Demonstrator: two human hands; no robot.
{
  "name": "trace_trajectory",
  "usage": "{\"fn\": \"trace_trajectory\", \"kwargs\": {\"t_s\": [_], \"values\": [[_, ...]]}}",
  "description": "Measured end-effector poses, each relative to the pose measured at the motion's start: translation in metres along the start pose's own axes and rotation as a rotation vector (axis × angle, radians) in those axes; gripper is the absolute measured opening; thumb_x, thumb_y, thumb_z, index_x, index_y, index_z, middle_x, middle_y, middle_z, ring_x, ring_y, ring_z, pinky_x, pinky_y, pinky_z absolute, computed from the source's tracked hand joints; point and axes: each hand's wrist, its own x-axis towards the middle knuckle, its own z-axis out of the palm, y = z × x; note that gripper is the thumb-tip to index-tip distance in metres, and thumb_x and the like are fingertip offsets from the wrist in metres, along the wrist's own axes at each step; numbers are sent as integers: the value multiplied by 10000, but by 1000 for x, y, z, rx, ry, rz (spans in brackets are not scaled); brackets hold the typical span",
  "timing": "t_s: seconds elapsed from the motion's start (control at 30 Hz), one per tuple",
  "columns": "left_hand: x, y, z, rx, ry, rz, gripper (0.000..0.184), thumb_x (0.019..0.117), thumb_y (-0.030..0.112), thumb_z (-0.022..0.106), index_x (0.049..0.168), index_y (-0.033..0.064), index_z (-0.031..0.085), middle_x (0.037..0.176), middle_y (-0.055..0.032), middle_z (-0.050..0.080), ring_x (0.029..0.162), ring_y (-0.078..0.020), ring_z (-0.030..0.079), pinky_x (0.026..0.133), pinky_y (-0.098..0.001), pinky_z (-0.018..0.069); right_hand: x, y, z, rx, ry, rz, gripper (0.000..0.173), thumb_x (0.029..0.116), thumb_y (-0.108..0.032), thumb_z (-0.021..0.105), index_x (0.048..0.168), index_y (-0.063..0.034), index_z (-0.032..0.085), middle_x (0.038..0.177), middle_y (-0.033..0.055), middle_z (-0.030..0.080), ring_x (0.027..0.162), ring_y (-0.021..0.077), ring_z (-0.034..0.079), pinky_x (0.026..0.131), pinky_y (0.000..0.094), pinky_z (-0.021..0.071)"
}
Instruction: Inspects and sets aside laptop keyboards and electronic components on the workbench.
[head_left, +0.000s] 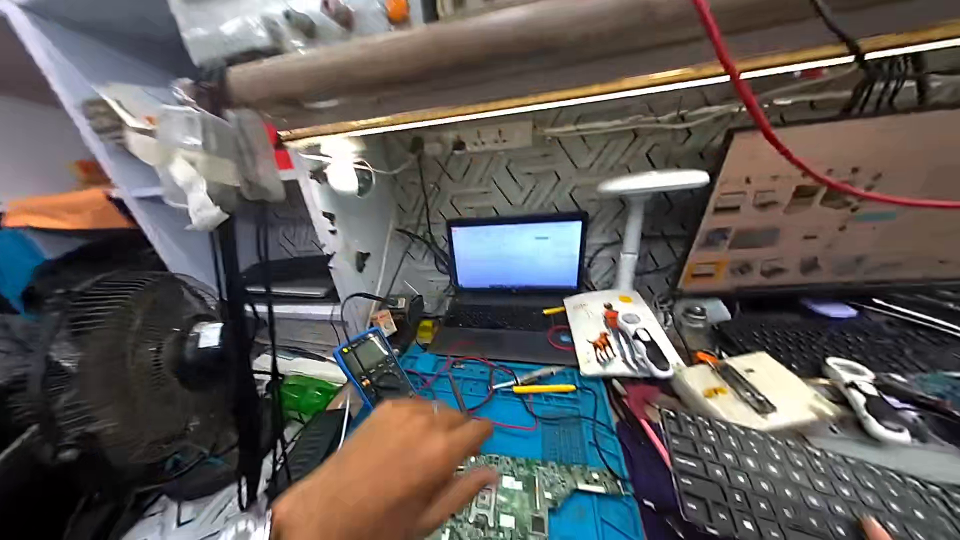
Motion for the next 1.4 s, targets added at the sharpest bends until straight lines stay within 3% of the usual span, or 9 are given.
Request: {"fn": "trace_trajectory", "kwargs": {"t_s": [0.07,0.13,0.2,0.4,0.63,0.8,0.87,1.17,1.4], "values": [[-26,6,49,-135,-327,-59,741,963,672,531,1510,174,495,1357,-177,632,1216,-375,641,961,-628,522,-5,-6,7,-2,0,39,305,1103,-148,347,1083,-118,651,980,-8,775,942,81,744,858,306,630],[-38,1,87,-254,-449,-117,964,862,761,598,1625,259,287,1590,-193,410,1450,-417,419,1102,-743,323,-9,-10,19,-16,69,75,321,1110,-156,319,1073,-104,633,956,16,777,900,101,754,803,324,643],[-42,-9,112,-321,-482,-146,1067,803,804,626,1647,321,191,1662,-130,302,1519,-376,311,1133,-764,229,-10,-12,25,-33,119,82,325,1114,-158,308,1062,-91,622,926,26,770,862,107,757,776,330,650],[-23,-18,134,-363,-653,-158,1175,743,813,678,1659,345,110,1690,-64,258,1536,-383,255,1156,-754,174,-16,-19,25,-27,178,88,332,1114,-163,321,1047,-69,633,913,54,772,845,129,764,765,339,655],[-14,-26,134,-530,-597,-152,1083,741,673,796,1614,236,329,1555,-105,468,1439,-399,391,1116,-612,388,-18,-24,22,-28,191,65,338,1115,-169,306,1070,-71,625,925,55,771,859,123,763,769,346,655],[-14,-24,129,-490,-760,-144,1218,700,575,882,1652,249,197,1680,-120,253,1527,-452,212,1161,-678,284,-20,-28,26,-29,194,47,340,1114,-157,302,1090,-63,628,940,59,772,871,126,764,777,344,656],[-13,-22,130,-445,-768,-131,1224,687,552,900,1650,257,204,1661,-128,289,1515,-461,230,1150,-675,304,-23,-30,27,-31,204,60,345,1115,-161,301,1079,-63,630,930,53,773,859,124,765,767,340,657],[-6,-38,94,-471,-436,-19,1111,669,639,836,1599,251,368,1567,-102,443,1440,-399,385,1081,-629,421,-28,-46,18,-11,159,21,420,1116,-167,268,1032,-74,669,928,55,785,873,119,768,790,349,656],[80,-72,60,-410,-266,-48,1043,656,549,884,1556,235,461,1478,-55,533,1355,-302,493,1046,-574,470,-23,-68,13,-40,3,-102,472,1111,-162,263,1042,-98,725,970,27,796,933,91,762,847,317,643]]}}
